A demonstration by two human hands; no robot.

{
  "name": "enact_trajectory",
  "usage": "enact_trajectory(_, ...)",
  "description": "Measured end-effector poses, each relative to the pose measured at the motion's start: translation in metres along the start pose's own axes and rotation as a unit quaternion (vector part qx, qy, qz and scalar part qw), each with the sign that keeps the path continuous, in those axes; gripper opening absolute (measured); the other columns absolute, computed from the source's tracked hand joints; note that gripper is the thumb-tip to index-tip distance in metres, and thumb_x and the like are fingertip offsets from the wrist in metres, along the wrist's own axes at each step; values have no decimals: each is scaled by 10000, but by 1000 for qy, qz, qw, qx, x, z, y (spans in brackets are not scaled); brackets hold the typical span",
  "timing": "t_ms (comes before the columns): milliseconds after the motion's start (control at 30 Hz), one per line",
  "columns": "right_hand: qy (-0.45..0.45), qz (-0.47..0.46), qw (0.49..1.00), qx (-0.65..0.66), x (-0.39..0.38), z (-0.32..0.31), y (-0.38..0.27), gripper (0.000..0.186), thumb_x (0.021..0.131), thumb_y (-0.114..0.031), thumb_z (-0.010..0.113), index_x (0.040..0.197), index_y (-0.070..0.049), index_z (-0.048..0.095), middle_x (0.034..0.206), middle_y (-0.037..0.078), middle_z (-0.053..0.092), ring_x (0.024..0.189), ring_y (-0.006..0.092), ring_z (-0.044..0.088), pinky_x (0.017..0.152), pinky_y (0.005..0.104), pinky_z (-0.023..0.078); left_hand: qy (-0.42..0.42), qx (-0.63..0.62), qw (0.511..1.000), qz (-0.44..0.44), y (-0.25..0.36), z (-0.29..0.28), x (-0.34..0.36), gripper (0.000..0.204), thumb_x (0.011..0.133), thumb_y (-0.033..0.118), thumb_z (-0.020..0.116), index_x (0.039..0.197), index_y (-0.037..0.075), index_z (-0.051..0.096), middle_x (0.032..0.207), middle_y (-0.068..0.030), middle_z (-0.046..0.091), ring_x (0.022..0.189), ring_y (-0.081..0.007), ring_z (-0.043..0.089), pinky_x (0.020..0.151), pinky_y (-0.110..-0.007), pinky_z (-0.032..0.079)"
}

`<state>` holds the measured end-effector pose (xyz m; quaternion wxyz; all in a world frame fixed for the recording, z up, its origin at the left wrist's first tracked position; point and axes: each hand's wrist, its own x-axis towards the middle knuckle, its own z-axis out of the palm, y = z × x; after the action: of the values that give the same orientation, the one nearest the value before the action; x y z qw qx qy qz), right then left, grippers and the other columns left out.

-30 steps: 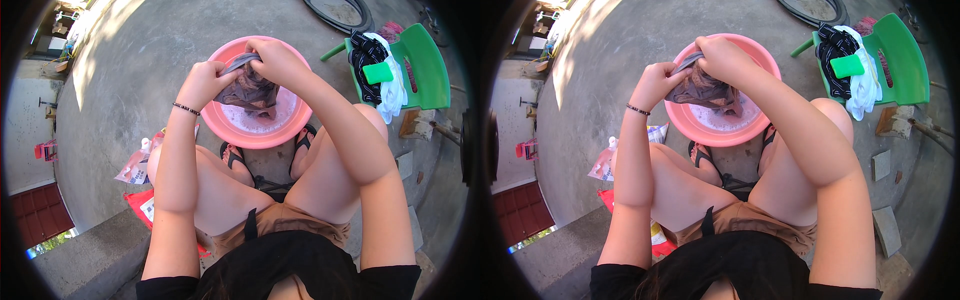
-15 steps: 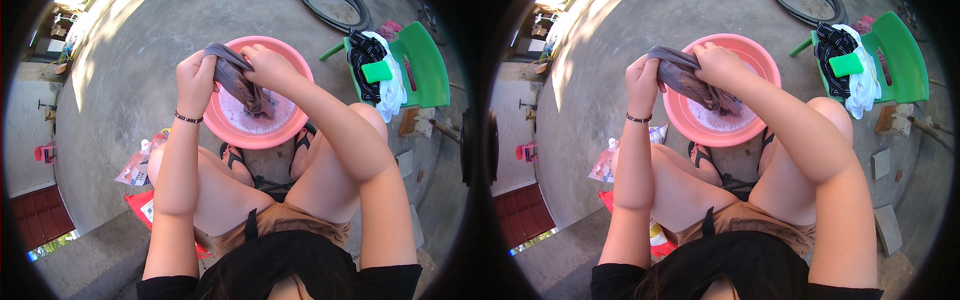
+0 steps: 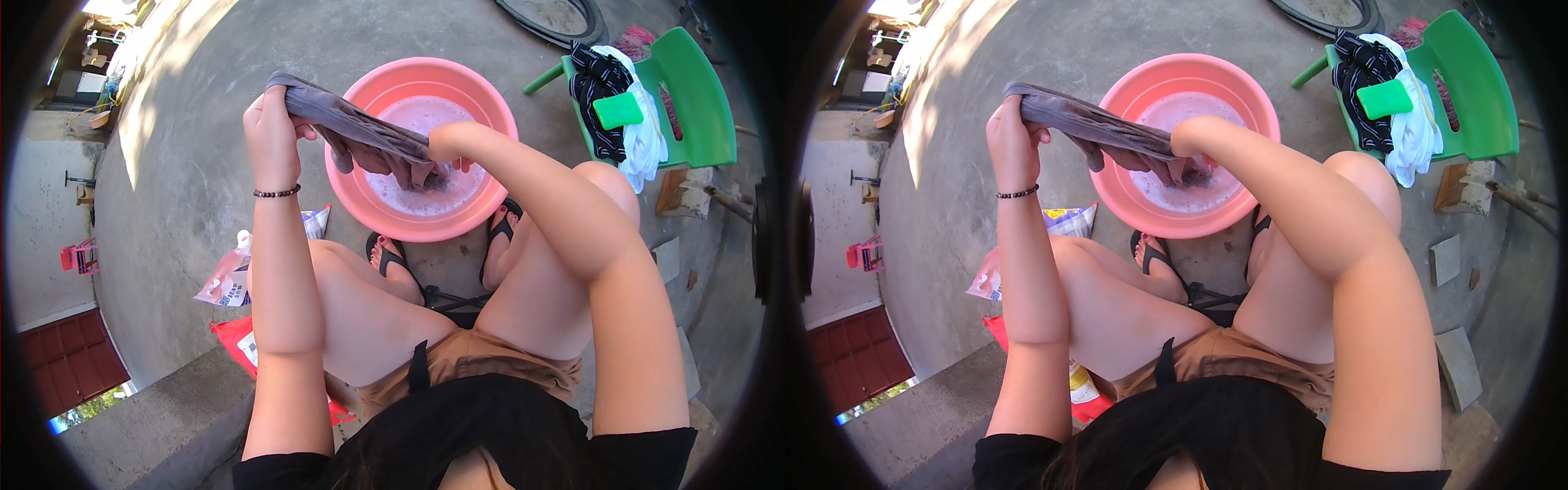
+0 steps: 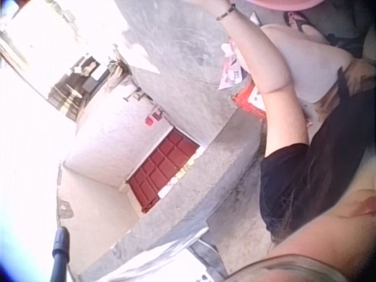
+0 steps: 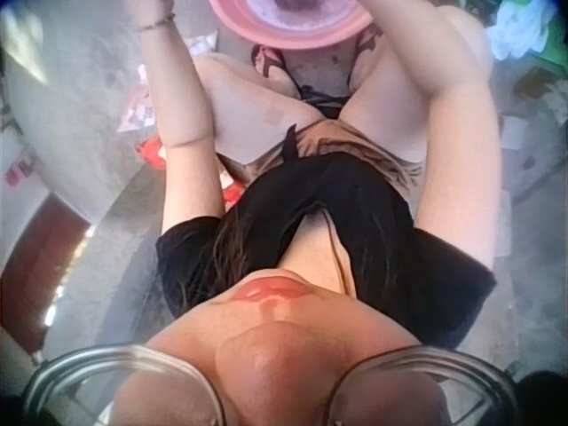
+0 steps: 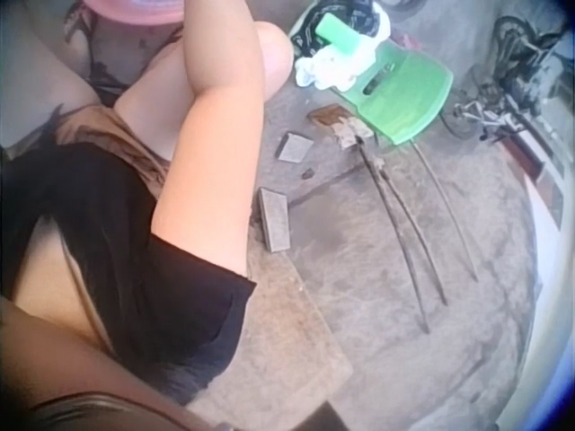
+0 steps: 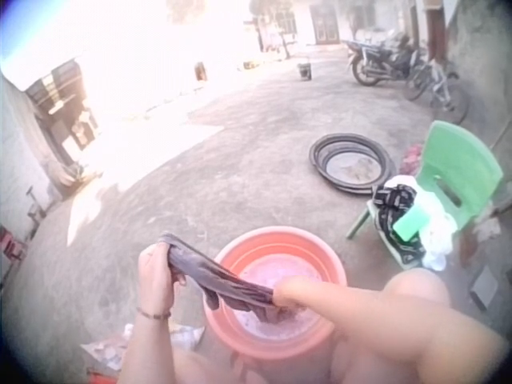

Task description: The person washes a garment by submerging and pressing it in a basin of soapy water by hand, then wrings out the excess water.

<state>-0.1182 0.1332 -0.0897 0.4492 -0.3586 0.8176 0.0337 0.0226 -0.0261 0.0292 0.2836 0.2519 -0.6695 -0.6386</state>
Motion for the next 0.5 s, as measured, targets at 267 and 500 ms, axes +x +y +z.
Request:
enact_trajectory(267,122,35,976,178,-39,-63,37,274,850,-83,434,937,-43,690,844,119,718,666,200,698,555,341,553,54,341,938,-22,4,-24,12,387,842,246,490,618,-18,664,539,-93,631,513,-133,614,505,-289,479)
enact_trajectory(500,262,-101,882,378,-89,-81,29,344,914,-117,443,1208,-94,619,1063,80,681,932,173,681,800,330,536,77,511,855,-42,-11,-54,10,379,771,317,508,556,48,665,549,-93,631,615,-247,660,603,-367,518)
